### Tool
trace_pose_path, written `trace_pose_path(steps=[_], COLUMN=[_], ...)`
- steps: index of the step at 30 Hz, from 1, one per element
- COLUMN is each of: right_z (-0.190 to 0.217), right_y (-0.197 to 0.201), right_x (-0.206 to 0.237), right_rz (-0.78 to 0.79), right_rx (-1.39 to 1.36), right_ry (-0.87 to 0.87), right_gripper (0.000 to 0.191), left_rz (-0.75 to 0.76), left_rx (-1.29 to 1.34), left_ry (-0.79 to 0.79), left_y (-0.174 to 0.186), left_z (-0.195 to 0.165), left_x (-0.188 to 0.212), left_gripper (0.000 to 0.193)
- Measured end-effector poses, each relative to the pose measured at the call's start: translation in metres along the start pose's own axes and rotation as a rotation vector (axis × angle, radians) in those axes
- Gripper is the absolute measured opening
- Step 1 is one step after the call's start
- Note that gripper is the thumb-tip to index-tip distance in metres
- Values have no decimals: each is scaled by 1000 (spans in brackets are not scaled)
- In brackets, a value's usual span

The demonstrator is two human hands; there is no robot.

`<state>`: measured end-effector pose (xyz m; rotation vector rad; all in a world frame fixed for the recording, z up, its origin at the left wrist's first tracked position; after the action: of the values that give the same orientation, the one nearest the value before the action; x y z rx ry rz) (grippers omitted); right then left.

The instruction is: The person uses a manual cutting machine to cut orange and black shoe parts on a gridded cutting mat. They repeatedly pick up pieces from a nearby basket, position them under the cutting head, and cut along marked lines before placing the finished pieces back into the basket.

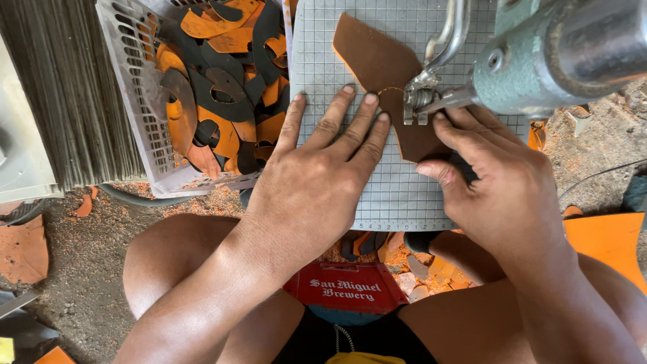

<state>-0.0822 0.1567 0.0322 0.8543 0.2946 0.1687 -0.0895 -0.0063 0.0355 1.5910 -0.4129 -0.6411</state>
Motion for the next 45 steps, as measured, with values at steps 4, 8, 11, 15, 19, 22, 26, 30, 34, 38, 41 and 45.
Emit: trace_pose_path(steps=[4,8,11,15,19,22,26,30,34,38,41,45], right_z=[-1,-2,0,3,7,5,2,-22,-29,-11,-14,-23], right_y=[1,3,5,6,10,11,11,7,6,12,13,11], right_x=[-1,-5,-8,-13,-17,-19,-19,-18,-17,-18,-18,-20], right_rz=[-4,5,-8,-1,-21,-23,-23,28,55,-29,-32,21], right_rx=[11,-5,-31,3,-43,-43,-68,-16,36,-15,-36,-46], right_ry=[22,32,54,51,76,59,58,-186,-189,108,74,-63], right_gripper=[40,39,39,40,40,41,40,42,42,37,36,25], left_rz=[1,4,2,-7,-6,-8,-8,-17,-4,2,5,-4], left_rx=[-6,-11,-22,-3,-8,-5,-2,3,-5,-19,-23,-42], left_ry=[3,6,7,17,18,18,18,18,23,28,34,23], left_y=[1,1,1,3,2,2,4,7,7,6,8,15], left_z=[0,-1,-1,-1,-1,-2,-2,-2,-1,-2,-3,-2], left_x=[0,0,-1,0,0,0,1,-2,-3,-3,-2,-5], left_gripper=[50,50,51,50,51,52,52,52,55,54,52,53])
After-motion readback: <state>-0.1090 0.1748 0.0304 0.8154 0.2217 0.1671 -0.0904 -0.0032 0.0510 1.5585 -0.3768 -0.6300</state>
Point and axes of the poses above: each hand's wrist, its own x-axis away from the middle knuckle, its own y-axis out of the back of the hand, z = x × y, the point moved 8 cm from there along -x, towards the middle knuckle, and after that the axes turned 15 degrees about -x, right-handed, at the moved point
